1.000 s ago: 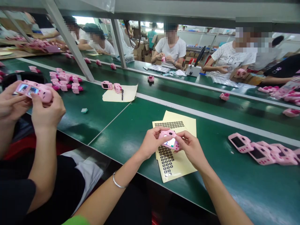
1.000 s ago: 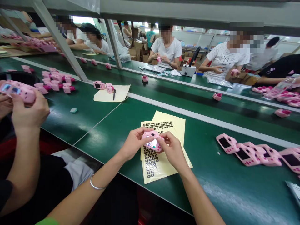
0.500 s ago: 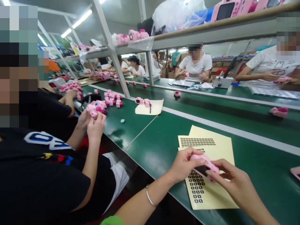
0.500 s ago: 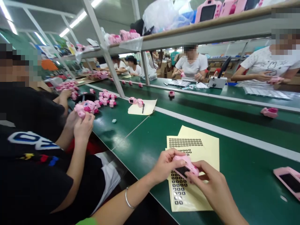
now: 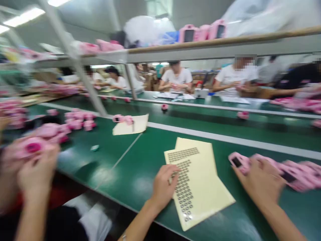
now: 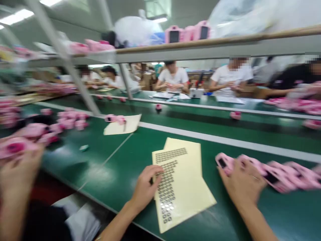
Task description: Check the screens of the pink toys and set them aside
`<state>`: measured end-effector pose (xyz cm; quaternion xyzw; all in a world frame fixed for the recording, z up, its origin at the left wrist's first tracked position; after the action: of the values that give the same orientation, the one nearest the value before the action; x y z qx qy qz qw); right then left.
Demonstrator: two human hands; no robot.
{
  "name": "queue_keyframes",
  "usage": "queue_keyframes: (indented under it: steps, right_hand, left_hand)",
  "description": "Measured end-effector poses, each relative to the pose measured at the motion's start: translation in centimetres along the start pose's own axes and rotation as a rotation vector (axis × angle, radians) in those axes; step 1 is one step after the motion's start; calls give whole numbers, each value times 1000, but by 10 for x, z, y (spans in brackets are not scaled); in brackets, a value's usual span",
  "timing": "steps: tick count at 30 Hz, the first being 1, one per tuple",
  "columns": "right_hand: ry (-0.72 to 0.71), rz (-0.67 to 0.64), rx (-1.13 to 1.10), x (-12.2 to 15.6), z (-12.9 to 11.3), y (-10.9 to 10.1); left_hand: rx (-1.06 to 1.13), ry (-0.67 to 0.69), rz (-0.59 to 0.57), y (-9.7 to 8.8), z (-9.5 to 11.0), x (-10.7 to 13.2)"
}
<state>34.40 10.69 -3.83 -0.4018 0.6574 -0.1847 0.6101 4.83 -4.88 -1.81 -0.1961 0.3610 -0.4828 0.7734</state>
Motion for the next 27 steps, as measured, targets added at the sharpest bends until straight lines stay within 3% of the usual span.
queue_keyframes:
  steps: [3,5,10,14,20,24,27]
  right_hand:
    - [-25,-82,161,-24,-15,12]
    - [55,-127,196,-44,-8,25]
    - [168,-99,245,-65,38,37]
    - [151,-66,307,-63,85,31]
    - [116,-117,358,-65,151,16]
    - [187,-109,382,-74,176,9]
    - [231,-106,352,-76,180,5]
  left_hand:
    - [-41,47,37,3,-15,-15]
    - [-60,102,49,6,-23,-25]
    - [-118,219,88,6,-32,-32]
    - [-165,245,104,4,-36,-33]
    - [-185,271,109,1,-35,-41]
    - [-171,307,118,1,-34,-52]
    - [-138,258,80,-1,-26,-52]
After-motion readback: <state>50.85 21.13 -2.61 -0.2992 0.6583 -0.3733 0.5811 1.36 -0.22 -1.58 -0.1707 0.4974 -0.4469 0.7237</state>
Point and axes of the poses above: each hand's wrist, its own x-axis away from the middle knuckle, its own y-axis out of the palm, z = x × y, the point moved 1 cm from there along -x, towards the middle knuckle, and after that the axes turned 5 degrees about -x, right-handed, at the moved point
